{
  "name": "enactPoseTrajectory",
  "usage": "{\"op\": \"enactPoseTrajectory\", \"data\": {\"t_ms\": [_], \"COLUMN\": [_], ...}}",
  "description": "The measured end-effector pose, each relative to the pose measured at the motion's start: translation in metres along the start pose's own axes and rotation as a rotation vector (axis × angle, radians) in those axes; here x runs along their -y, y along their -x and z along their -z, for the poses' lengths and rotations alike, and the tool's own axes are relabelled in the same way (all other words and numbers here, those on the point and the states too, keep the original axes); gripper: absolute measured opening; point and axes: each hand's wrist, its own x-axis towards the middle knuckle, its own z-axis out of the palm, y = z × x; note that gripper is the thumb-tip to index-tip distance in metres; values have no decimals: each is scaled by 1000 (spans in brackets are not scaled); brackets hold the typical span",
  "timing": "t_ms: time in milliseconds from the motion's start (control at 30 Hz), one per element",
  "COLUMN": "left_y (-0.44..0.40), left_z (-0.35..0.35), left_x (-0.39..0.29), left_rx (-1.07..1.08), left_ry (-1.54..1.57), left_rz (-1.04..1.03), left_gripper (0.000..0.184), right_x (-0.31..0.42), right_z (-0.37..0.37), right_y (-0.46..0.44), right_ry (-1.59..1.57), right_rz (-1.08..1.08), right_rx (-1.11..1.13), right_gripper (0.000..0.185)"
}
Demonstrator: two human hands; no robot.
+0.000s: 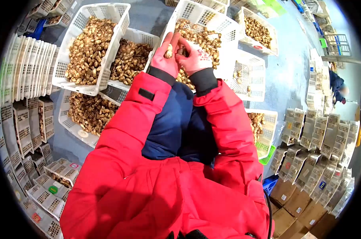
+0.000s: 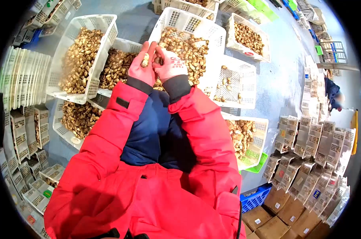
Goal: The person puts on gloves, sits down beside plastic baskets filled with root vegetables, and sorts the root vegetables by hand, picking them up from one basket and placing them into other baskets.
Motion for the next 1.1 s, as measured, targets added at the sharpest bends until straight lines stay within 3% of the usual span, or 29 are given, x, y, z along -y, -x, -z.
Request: {"op": "enactPoseTrajectory", "data": {"t_ms": [33, 133, 167, 267, 433, 533, 633, 800, 833, 933, 1100], "left_y": [-1, 0, 0, 0, -7, 0, -5, -3, -6, 4, 8], "left_z": [-2, -9, -13, -9, -12, -6, -8, 3, 0, 10, 27], "left_x": [-8, -33, -36, -35, -41, -39, -42, -40, -41, -35, -41], "left_rx": [-31, -190, -148, -160, -331, -249, -312, -180, -272, -68, -142], "left_ry": [182, 700, 756, 738, 395, 278, 325, 425, 430, 413, 251], "left_rz": [86, 332, 302, 372, 448, 345, 400, 370, 417, 306, 448], "left_gripper": [40, 39, 40, 41, 34, 34, 34, 30, 33, 37, 38], "right_x": [6, -38, -37, -33, -41, -42, -39, -47, -47, -51, -72], "right_z": [5, 7, 13, 28, 31, 29, 27, 11, 11, 13, 0], "right_y": [-1, -11, -9, -1, -6, -7, -5, -5, -4, -4, -11], "right_ry": [-90, -1078, -1465, -1746, -1625, -1572, -1536, -1536, -1557, -1585, -1409], "right_rz": [-92, -259, -215, -237, -165, -169, -319, -312, -324, -358, -466], "right_rx": [59, 224, 219, 108, 193, 217, 239, 179, 148, 192, 22], "right_gripper": [48, 53, 58, 66, 61, 55, 57, 57, 57, 55, 53]}}
